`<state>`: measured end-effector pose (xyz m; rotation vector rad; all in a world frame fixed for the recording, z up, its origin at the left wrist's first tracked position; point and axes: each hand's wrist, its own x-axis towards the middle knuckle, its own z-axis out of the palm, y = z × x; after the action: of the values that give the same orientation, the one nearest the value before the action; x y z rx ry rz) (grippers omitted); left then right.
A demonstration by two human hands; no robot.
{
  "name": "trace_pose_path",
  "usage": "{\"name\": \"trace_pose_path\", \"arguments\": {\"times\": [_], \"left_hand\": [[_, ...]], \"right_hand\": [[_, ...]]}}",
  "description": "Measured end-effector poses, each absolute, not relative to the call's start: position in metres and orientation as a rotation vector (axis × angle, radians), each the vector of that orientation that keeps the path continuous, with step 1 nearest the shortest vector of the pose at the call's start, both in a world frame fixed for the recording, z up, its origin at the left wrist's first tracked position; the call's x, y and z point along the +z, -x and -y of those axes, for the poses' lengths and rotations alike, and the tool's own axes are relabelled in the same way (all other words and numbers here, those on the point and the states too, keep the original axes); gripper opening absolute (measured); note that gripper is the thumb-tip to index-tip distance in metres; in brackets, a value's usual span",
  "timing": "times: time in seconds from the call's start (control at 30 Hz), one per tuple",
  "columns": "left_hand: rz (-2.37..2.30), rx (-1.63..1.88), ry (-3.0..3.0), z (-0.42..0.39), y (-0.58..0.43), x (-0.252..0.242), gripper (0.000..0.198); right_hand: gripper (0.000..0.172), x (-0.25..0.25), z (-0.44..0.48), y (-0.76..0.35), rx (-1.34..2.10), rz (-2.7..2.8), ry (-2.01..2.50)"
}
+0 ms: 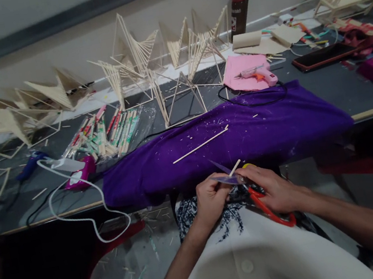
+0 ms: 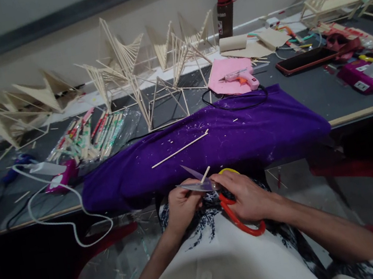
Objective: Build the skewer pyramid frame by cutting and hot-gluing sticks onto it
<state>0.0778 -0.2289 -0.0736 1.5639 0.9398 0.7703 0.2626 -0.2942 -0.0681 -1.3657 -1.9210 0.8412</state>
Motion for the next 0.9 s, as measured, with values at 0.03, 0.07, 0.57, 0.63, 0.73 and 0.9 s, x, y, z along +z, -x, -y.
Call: {"name": "trace_pose_path", "arguments": {"times": [0.03, 0.07, 0.57, 0.63, 0.73, 0.9], "left_hand": [[-0.958, 0.750, -1.523, 0.228, -0.078, -0.073, 0.011], [-0.975, 0.739, -1.493, 0.227, -0.079, -0.073, 0.011], [-0.938, 0.762, -1.628, 0.227, -0.071, -0.079, 0.017], [-0.933, 0.766, -1.648, 0.227, -0.071, -0.080, 0.017], [-0.935, 0.761, -1.693, 0.227, -0.069, -0.079, 0.017], [-0.996, 0.768, -1.746, 0.227, -0.069, -0.072, 0.019]], "right_hand": [[0.041, -0.069, 0.293, -0.263, 0.835, 1.916, 1.371], [0.039, -0.070, 0.292, -0.263, 0.832, 1.913, 1.376], [0.060, -0.061, 0.288, -0.262, 0.953, 1.956, 1.433], [0.060, -0.060, 0.288, -0.261, 0.980, 1.952, 1.424], [0.056, -0.058, 0.289, -0.260, 0.989, 1.925, 1.417], [0.042, -0.062, 0.291, -0.259, 0.949, 1.917, 1.398]]}}
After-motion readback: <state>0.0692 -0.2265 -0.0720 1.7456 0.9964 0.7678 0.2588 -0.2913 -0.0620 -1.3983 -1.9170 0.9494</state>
